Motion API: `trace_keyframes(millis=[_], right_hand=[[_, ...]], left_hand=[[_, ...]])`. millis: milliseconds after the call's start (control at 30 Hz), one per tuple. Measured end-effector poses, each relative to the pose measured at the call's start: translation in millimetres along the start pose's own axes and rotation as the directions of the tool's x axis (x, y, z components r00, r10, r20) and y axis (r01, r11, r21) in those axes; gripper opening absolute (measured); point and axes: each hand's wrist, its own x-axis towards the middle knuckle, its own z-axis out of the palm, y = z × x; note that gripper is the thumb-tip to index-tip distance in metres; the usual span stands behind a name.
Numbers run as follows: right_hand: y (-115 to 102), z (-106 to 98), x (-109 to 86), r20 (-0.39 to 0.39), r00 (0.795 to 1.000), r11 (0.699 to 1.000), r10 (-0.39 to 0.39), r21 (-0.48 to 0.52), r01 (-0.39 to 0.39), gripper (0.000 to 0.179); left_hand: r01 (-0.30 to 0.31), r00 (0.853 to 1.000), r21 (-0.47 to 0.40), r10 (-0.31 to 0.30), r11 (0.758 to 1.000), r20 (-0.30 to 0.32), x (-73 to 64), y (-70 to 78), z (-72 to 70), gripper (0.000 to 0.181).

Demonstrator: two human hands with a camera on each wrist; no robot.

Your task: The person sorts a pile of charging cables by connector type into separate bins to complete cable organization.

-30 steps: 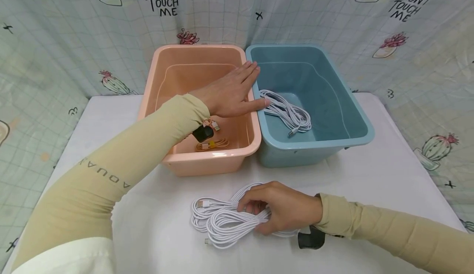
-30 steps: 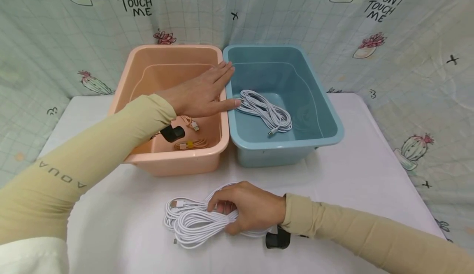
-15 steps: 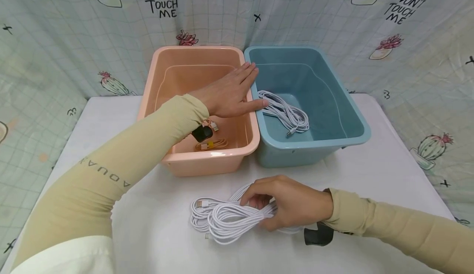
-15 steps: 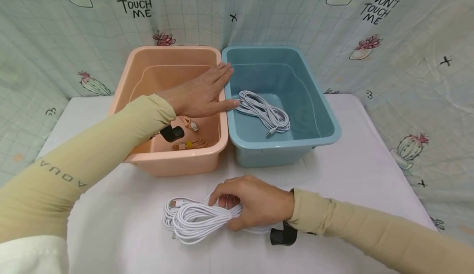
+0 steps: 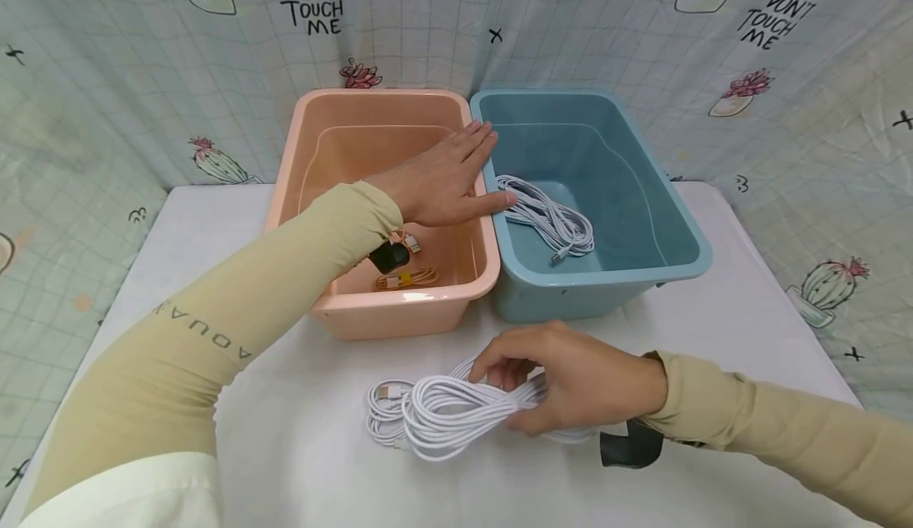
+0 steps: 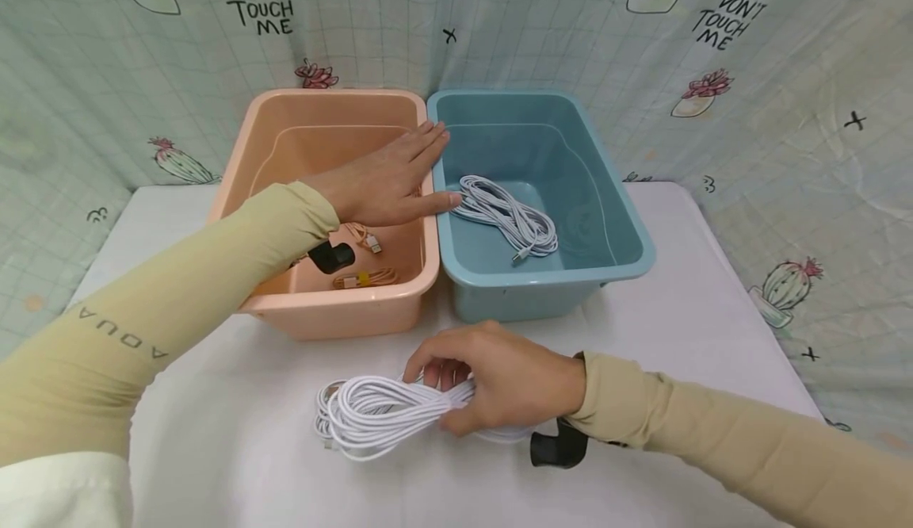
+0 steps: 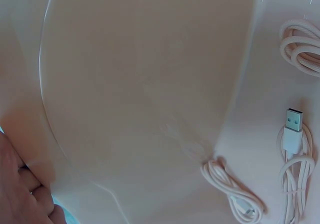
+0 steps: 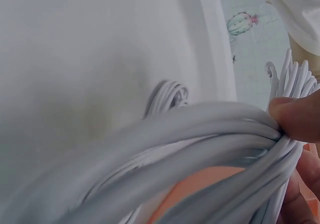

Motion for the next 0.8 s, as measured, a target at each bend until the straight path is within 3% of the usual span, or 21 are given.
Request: trace_keyframes(millis=[333, 800], right_hand=[[-12.1, -15.3, -4.9, -0.044, 0.997, 0.998, -0.067, -0.005, 0.067, 0.051], [-34.4, -40.9, -7.2, -0.099, 0.992, 0.994, -0.081, -0.078, 0.073, 0.050]], left_hand=[[-0.002, 1.000, -0.005, 0.002, 1.000, -0.001, -0.1, -0.5, 0.3, 0.098], [-0.013, 1.000, 0.000, 0.013, 1.000, 0.005, 0.2, -1.1, -0.3, 0.097]])
